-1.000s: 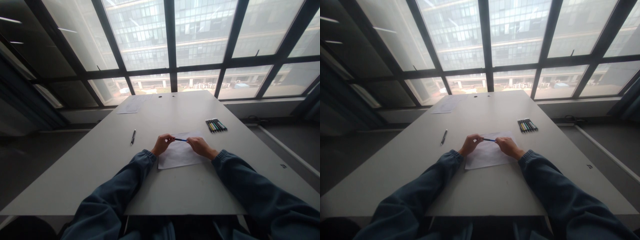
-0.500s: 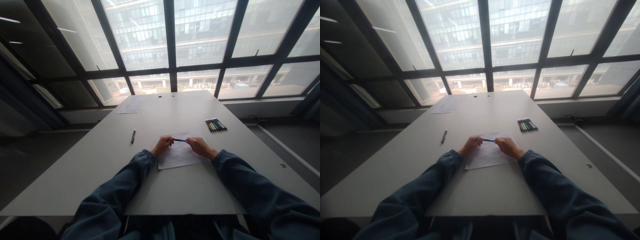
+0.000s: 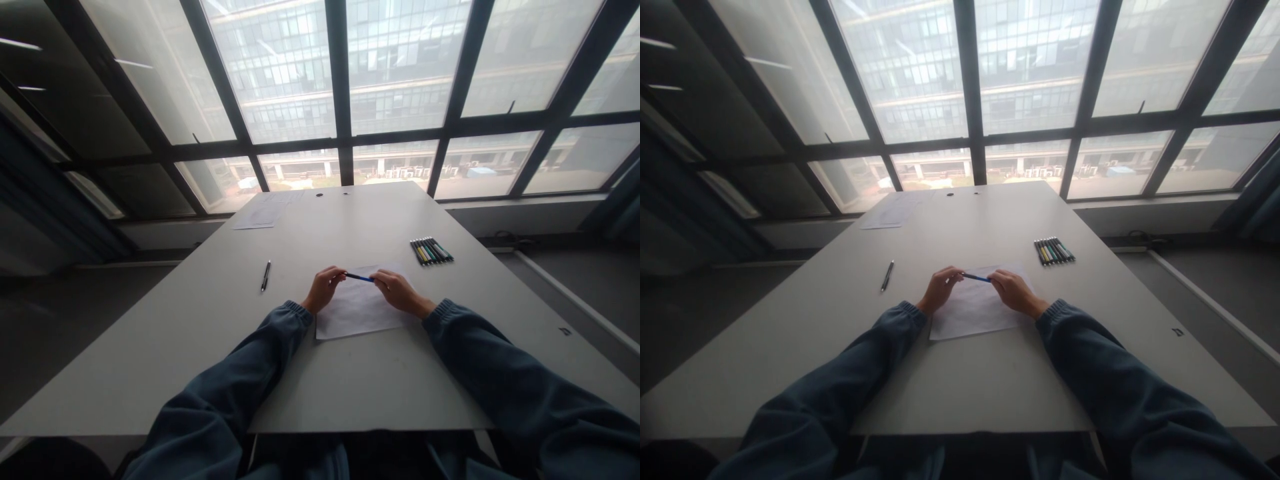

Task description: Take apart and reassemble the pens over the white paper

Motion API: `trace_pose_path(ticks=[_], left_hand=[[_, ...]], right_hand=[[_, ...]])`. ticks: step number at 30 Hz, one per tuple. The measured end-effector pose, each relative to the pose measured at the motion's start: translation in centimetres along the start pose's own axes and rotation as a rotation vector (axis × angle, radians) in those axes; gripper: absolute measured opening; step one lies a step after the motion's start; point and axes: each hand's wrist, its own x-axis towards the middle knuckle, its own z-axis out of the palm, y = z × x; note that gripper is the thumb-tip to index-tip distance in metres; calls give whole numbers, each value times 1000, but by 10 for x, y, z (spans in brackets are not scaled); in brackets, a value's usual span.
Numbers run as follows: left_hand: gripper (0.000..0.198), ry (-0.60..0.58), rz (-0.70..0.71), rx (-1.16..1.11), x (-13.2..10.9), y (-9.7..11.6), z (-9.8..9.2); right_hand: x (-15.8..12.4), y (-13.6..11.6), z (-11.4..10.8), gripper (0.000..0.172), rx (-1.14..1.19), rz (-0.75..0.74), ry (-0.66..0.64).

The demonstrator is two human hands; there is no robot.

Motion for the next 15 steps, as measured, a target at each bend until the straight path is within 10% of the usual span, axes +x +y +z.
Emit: trace_pose_path(ticks=[15], left_hand=[[25,4,-212,15,-2,-7,3]], right_hand=[[-4,66,-46,27,-497,643,197]])
